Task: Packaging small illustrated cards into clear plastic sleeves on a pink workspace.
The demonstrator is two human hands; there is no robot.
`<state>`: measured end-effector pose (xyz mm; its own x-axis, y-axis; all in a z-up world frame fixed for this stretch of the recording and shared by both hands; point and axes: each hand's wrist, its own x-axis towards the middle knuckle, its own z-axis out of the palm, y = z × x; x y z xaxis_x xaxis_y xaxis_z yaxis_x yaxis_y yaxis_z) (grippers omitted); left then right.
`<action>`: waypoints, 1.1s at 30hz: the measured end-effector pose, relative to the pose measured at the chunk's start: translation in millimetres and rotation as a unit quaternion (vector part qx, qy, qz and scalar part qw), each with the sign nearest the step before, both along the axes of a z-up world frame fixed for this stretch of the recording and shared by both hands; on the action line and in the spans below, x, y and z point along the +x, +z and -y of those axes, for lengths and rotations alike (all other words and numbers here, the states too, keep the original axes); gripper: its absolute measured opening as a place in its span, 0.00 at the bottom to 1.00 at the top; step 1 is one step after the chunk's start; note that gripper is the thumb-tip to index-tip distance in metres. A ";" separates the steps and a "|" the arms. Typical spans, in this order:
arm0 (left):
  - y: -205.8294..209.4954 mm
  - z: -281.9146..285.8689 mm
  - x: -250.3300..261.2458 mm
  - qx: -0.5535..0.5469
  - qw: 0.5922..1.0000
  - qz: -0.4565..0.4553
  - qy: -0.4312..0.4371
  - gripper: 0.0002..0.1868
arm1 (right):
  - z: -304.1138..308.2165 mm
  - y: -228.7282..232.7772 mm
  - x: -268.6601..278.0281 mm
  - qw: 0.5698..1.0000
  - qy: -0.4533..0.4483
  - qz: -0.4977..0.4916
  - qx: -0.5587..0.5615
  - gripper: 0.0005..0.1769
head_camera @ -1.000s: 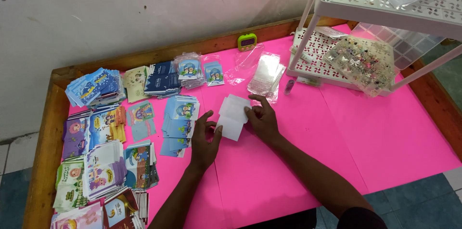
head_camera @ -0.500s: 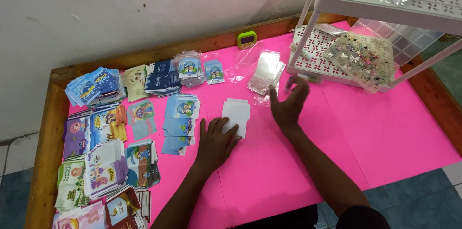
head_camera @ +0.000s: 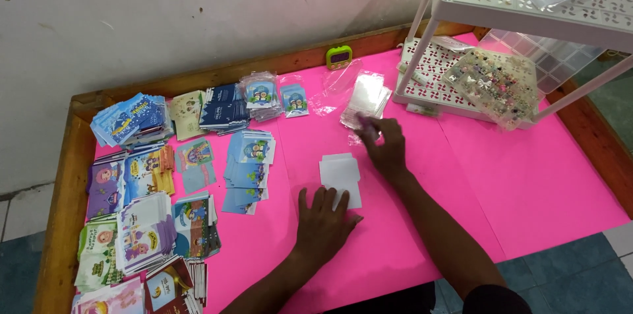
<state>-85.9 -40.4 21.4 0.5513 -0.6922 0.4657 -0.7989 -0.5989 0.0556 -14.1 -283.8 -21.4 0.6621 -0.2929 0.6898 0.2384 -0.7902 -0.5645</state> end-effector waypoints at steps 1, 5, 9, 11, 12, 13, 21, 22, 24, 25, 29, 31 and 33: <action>-2.7 -1.2 4.5 0.000 1.000 -0.002 0.001 0.28 | -9.2 5.5 -3.8 1.000 0.001 -0.002 0.000 0.18; -11.1 -6.3 18.6 -0.016 0.990 -0.060 -0.127 0.27 | -38.1 24.1 -16.8 0.974 0.078 -0.092 0.190 0.18; -5.5 -5.7 17.1 -0.005 0.983 -0.066 -0.170 0.22 | -49.0 28.2 -22.2 0.924 0.167 -0.171 0.299 0.10; -8.0 -5.0 17.8 -0.020 0.979 -0.070 -0.189 0.21 | -53.3 43.9 -24.8 0.921 0.218 -0.170 0.274 0.06; -9.2 -4.6 18.2 -0.036 0.975 -0.073 -0.207 0.20 | -55.3 51.8 -26.0 0.916 0.267 -0.167 0.248 0.02; -9.0 -3.9 19.0 -0.036 0.975 -0.073 -0.208 0.20 | -52.9 41.0 -24.2 0.916 0.267 -0.167 0.248 0.02; -5.1 -2.7 21.5 -0.078 0.955 -0.101 -0.266 0.16 | -51.6 10.3 -22.3 0.925 0.327 -0.187 0.042 0.11; -6.6 -2.5 21.8 -0.079 0.955 -0.101 -0.266 0.16 | -51.5 3.2 -19.9 0.925 0.327 -0.187 0.042 0.11; -9.6 -1.7 21.8 -0.080 0.956 -0.099 -0.265 0.17 | -50.9 -10.6 -15.4 0.945 0.301 -0.130 0.008 0.15; -10.5 -1.8 22.2 -0.082 0.956 -0.098 -0.264 0.17 | -51.1 -11.5 -10.9 0.945 0.301 -0.130 0.007 0.15; -14.3 -2.3 20.6 -0.068 0.963 -0.081 -0.248 0.19 | -52.6 -8.5 1.4 0.965 0.241 -0.096 -0.038 0.10; -14.2 -3.6 20.4 -0.056 0.967 -0.077 -0.236 0.19 | -51.8 -6.1 3.7 0.970 0.229 -0.079 -0.026 0.09; -12.4 -5.8 20.8 -0.026 0.969 -0.141 -0.203 0.25 | -49.5 -6.4 3.9 0.973 0.207 -0.099 -0.025 0.12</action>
<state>-65.1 -34.5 9.0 0.3491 -0.8581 0.3766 -0.9166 -0.2291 0.3277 -10.1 -234.4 -27.8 0.8379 0.0576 0.5428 0.4325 -0.6767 -0.5958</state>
